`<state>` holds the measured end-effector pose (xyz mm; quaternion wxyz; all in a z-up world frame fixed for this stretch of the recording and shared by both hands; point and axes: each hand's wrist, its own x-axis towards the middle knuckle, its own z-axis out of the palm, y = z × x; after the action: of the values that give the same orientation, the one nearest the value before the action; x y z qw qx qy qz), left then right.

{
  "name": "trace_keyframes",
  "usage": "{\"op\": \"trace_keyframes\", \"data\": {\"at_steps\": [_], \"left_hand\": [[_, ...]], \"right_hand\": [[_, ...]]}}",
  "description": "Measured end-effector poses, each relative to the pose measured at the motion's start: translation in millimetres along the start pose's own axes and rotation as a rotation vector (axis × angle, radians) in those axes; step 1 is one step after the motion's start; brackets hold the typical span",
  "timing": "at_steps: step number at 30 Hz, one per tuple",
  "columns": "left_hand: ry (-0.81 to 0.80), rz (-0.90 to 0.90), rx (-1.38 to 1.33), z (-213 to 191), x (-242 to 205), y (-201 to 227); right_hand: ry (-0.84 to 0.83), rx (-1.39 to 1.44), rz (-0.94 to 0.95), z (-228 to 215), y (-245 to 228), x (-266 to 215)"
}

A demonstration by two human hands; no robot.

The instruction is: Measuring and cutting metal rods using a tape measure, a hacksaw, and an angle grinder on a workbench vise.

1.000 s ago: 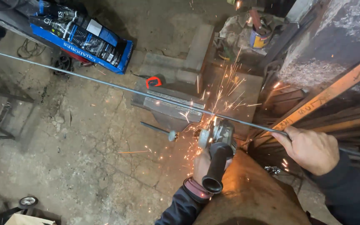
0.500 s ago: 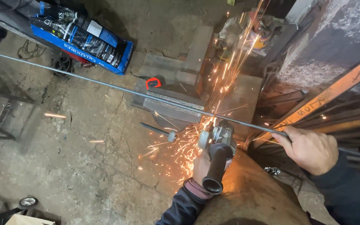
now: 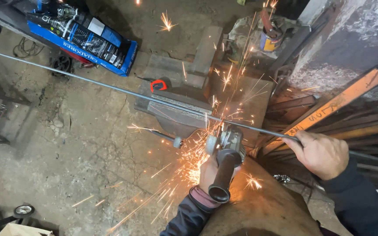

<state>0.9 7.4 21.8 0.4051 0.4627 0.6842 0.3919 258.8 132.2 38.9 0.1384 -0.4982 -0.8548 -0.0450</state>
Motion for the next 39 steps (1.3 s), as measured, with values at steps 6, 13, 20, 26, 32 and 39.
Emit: {"op": "trace_keyframes", "data": {"at_steps": [6,13,20,26,32,39], "left_hand": [[0.047,0.188,-0.14,0,1,5],[-0.066,0.363,0.211,-12,-1,-41],[-0.246,0.077,0.174,-32,-13,-34],[-0.331,0.394,0.185,-44,-25,-43],[-0.355,0.452,0.195,-47,-39,-63],[-0.4,0.467,0.26,-61,-58,-66]], "right_hand": [[0.01,0.038,0.017,5,5,-3],[0.041,0.083,0.031,-4,19,-4],[0.071,0.102,-0.059,-11,24,-16],[0.084,0.134,-0.016,-14,16,-38],[0.093,0.138,0.022,-11,4,-65],[0.122,0.146,0.038,-12,-17,-95]]}}
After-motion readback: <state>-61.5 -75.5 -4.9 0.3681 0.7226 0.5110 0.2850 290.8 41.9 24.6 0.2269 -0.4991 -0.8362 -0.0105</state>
